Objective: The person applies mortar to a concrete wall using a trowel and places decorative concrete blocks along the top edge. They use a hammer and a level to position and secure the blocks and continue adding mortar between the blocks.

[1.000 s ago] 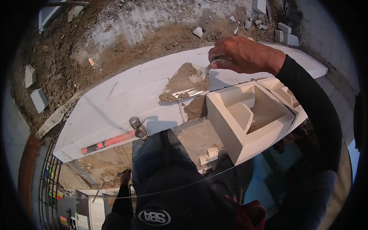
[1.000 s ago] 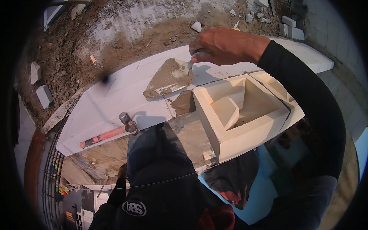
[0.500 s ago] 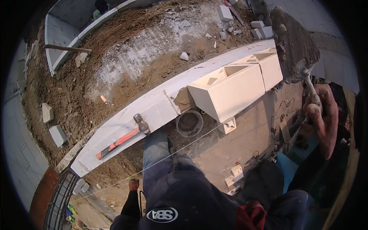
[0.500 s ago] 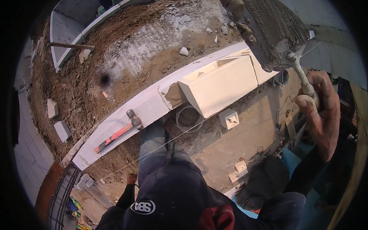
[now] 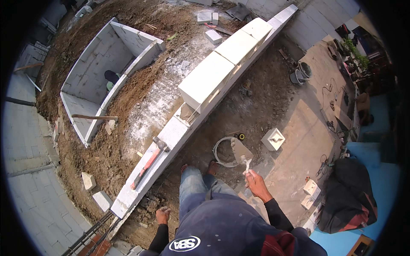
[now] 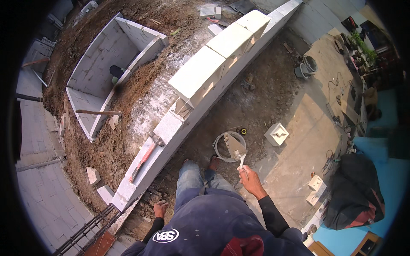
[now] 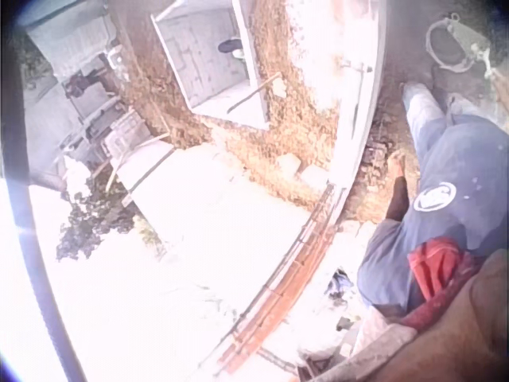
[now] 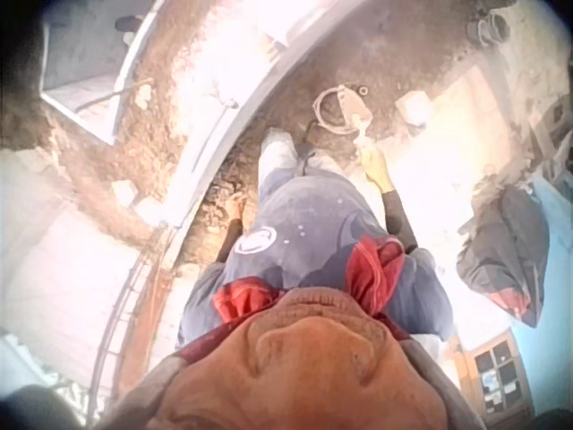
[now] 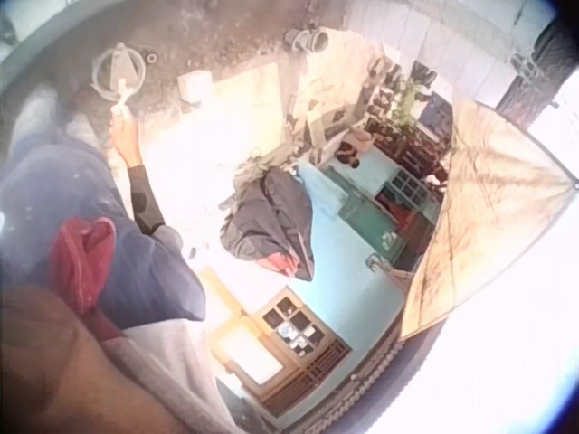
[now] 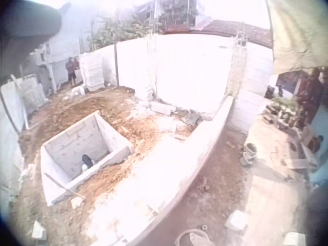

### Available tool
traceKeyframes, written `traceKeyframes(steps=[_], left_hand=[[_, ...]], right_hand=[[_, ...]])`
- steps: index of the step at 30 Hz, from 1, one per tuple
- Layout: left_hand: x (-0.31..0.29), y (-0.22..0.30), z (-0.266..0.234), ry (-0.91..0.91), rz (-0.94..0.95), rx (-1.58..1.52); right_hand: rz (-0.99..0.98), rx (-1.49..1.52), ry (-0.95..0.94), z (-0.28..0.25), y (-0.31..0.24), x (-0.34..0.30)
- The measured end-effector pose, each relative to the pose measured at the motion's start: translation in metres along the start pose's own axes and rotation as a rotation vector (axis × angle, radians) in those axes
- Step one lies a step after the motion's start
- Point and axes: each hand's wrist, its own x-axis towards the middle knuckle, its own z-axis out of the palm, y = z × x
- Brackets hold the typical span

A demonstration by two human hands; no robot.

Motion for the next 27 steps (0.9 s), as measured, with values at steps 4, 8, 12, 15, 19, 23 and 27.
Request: traceKeyframes(steps=[4, 8, 12, 15, 19, 23, 27], left_hand=[[-0.034, 0.145, -0.022, -0.083, 0.118, -0.130], [-0.055, 0.159, -0.062, 0.068, 0.303, -0.016], [-0.092, 0.170, -0.101, 0.121, 0.383, 0.093], [-0.102, 0.167, -0.123, 0.116, 0.394, 0.223], [-0.092, 0.160, -0.137, 0.022, 0.406, 0.222], [-0.086, 0.167, -0.146, 0.004, 0.403, 0.154], [-0.078, 0.182, -0.136, -0.012, 0.510, 0.060]], right_hand=[[-0.213, -0.110, 0.082, 0.059, -0.008, 0.014], [-0.489, -0.302, 0.244, 0.119, -0.022, 0.053], [-0.601, -0.328, 0.349, 0.170, -0.025, 0.105], [-0.711, -0.366, 0.396, 0.199, -0.041, 0.146], [-0.643, -0.495, 0.453, 0.219, -0.022, 0.181], [-0.515, -0.558, 0.399, 0.201, 0.020, 0.139], [-0.271, -0.452, 0.480, 0.145, 0.053, 0.063]])
